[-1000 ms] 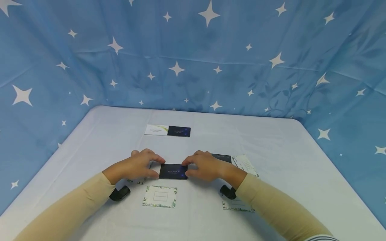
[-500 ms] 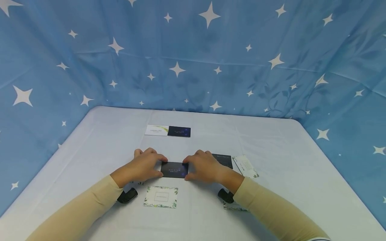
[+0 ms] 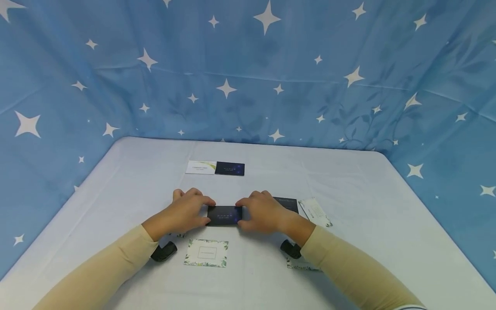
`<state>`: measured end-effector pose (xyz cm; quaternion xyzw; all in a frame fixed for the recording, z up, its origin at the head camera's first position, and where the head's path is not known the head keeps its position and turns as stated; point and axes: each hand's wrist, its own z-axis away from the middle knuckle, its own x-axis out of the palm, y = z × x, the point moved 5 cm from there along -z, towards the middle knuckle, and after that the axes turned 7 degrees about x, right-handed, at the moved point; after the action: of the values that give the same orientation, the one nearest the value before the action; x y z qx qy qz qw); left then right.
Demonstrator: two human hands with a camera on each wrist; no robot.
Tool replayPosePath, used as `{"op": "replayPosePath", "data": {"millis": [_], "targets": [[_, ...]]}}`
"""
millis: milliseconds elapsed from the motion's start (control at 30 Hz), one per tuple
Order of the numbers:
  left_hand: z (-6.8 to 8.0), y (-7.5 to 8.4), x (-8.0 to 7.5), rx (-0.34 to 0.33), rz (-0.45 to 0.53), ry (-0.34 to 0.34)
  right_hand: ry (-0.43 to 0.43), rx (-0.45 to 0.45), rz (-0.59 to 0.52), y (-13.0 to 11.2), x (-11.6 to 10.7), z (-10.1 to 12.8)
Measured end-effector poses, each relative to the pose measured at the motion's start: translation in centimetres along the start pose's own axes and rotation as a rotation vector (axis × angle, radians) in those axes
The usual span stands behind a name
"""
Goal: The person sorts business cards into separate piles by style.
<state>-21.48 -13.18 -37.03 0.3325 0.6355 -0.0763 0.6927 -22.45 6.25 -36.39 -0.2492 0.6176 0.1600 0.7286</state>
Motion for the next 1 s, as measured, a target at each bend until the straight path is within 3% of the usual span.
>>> {"op": "replayPosePath", "data": {"millis": [267,500,700,1000], "targets": [[-1.5,-0.7,-0.8,-0.044,0.030,0.023,0.017,0.059,-0.109,1.3,-1.2,-1.2],[-6.1,-2.8,-2.8,-0.091,0.049,0.049,0.090,0.157,-0.191,4.3,-2.7,-4.5],[-10.0,-5.1,-3.2,-0.141,0.059,0.035,0.066,0.289,-0.249,6.3,-2.9,-8.2],[-12.2,-6.6,-2.6,-0.207,0.080,-0.015,0.018,0.377,-0.232,7.2,-1.9,-10.7]]}}
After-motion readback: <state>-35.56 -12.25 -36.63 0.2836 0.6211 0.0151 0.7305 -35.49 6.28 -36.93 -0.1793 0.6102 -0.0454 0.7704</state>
